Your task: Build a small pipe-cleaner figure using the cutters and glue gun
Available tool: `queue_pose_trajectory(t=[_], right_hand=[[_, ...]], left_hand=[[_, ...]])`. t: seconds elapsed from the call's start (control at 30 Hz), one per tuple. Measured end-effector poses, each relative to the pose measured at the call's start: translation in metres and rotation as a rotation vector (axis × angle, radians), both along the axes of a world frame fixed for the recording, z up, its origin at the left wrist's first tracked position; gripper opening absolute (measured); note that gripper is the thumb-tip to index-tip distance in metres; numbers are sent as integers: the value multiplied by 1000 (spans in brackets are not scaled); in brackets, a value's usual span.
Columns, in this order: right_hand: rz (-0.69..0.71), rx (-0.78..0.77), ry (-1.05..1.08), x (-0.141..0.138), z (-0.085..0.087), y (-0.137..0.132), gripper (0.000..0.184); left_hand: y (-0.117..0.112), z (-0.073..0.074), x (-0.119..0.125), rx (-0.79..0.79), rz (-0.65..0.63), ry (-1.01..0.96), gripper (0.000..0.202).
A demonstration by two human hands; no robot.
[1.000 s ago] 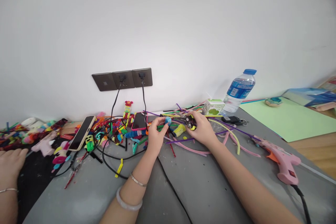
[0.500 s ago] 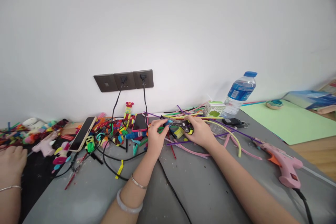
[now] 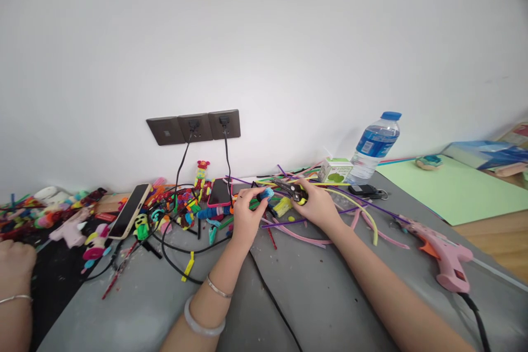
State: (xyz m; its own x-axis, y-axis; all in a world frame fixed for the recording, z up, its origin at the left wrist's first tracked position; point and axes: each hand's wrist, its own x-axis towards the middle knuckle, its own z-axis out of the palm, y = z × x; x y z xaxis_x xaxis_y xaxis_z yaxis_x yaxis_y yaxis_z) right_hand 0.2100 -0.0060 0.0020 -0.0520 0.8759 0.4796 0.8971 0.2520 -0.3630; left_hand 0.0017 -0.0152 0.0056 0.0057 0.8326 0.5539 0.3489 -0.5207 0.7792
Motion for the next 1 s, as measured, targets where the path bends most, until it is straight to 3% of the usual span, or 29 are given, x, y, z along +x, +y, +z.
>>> queue_pose_trajectory(t=[0.1, 0.2, 0.47, 1.0], right_hand=[[-20, 16, 124, 5, 2, 3, 33], [44, 10, 181, 8, 3, 2, 33], [227, 9, -60, 0, 5, -4, 35], [46, -43, -149, -4, 1, -9, 29]], left_hand=[[0, 0, 0, 2, -6, 24, 20], [0, 1, 1, 0, -8, 32, 21], [2, -5, 0, -46, 32, -42, 20], [2, -3, -1, 34, 46, -64, 10]])
